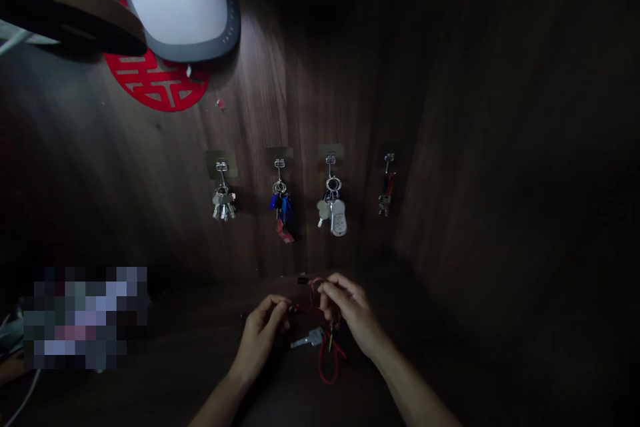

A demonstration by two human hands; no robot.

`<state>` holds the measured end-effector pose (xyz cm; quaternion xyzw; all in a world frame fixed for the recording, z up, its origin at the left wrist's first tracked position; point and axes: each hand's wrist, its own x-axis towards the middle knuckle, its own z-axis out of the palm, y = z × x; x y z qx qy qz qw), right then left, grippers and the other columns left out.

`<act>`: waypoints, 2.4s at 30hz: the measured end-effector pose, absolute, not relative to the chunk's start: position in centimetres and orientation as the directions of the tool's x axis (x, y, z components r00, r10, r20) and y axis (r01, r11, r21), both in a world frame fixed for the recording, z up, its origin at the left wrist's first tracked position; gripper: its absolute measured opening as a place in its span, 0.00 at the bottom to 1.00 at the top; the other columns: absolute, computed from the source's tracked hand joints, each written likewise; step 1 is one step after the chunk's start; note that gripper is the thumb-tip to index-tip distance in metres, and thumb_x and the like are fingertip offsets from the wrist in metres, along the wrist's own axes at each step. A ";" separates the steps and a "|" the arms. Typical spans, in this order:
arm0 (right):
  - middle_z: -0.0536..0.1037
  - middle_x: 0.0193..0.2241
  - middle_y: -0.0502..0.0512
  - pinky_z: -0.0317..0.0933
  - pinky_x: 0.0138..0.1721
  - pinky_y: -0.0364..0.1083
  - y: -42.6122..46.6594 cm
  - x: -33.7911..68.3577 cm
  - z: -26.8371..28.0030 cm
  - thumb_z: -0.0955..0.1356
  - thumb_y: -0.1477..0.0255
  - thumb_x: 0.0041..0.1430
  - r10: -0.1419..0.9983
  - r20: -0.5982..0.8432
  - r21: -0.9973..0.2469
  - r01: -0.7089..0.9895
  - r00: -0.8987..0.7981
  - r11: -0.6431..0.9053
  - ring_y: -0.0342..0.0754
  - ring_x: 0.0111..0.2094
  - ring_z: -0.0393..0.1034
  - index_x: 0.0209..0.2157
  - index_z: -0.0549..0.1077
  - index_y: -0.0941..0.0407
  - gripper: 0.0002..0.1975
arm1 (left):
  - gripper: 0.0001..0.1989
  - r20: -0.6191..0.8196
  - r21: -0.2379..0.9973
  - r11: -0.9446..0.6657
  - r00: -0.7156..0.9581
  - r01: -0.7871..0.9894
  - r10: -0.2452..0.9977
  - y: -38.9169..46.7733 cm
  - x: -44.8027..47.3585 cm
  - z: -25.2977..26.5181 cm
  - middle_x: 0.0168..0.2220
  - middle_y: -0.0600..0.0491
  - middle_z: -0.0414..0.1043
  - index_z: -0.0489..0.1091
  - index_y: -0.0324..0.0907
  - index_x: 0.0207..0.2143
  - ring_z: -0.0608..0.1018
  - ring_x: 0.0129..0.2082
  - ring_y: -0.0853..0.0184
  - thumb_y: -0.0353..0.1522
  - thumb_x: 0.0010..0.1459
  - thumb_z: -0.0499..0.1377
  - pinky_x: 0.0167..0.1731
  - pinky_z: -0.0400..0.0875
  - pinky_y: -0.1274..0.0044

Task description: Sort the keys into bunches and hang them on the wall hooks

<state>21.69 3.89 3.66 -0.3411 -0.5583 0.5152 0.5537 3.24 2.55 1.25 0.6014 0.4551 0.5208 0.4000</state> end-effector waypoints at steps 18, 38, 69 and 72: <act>0.69 0.15 0.43 0.51 0.11 0.34 9.4 31.1 14.5 0.71 0.61 0.46 0.778 0.493 -0.829 -0.063 0.389 0.556 0.35 0.12 0.57 0.27 0.71 0.57 0.13 | 0.15 0.207 0.744 -0.382 0.354 0.549 0.912 3.1 3.0 -0.2 0.28 0.56 0.73 0.70 0.44 0.31 0.74 0.30 0.68 0.41 0.61 0.47 0.33 0.64 0.81; 0.65 0.10 0.41 0.44 0.08 0.34 15.6 34.3 18.2 0.67 0.64 0.48 0.686 0.525 -0.844 0.202 0.504 0.498 0.34 0.08 0.53 0.21 0.66 0.56 0.11 | 0.15 0.188 0.720 -0.376 0.358 0.583 0.914 3.2 3.0 -0.2 0.29 0.55 0.74 0.70 0.44 0.31 0.75 0.31 0.68 0.39 0.61 0.47 0.33 0.64 0.81; 0.77 0.31 0.50 0.67 0.37 0.43 10.3 31.3 7.0 0.73 0.69 0.38 0.750 0.352 -0.813 -0.214 0.560 0.542 0.43 0.34 0.73 0.32 0.74 0.54 0.14 | 0.12 0.227 0.704 -0.438 0.407 0.559 0.885 2.8 2.6 0.1 0.32 0.55 0.75 0.71 0.44 0.33 0.75 0.33 0.68 0.36 0.60 0.48 0.35 0.65 0.80; 0.77 0.29 0.50 0.68 0.35 0.42 9.3 30.0 5.7 0.74 0.68 0.37 0.799 0.313 -0.856 -0.211 0.513 0.471 0.43 0.32 0.73 0.30 0.74 0.55 0.14 | 0.12 0.224 0.704 -0.441 0.416 0.556 0.881 2.7 2.5 0.2 0.33 0.55 0.75 0.71 0.44 0.34 0.75 0.34 0.68 0.36 0.60 0.48 0.36 0.65 0.80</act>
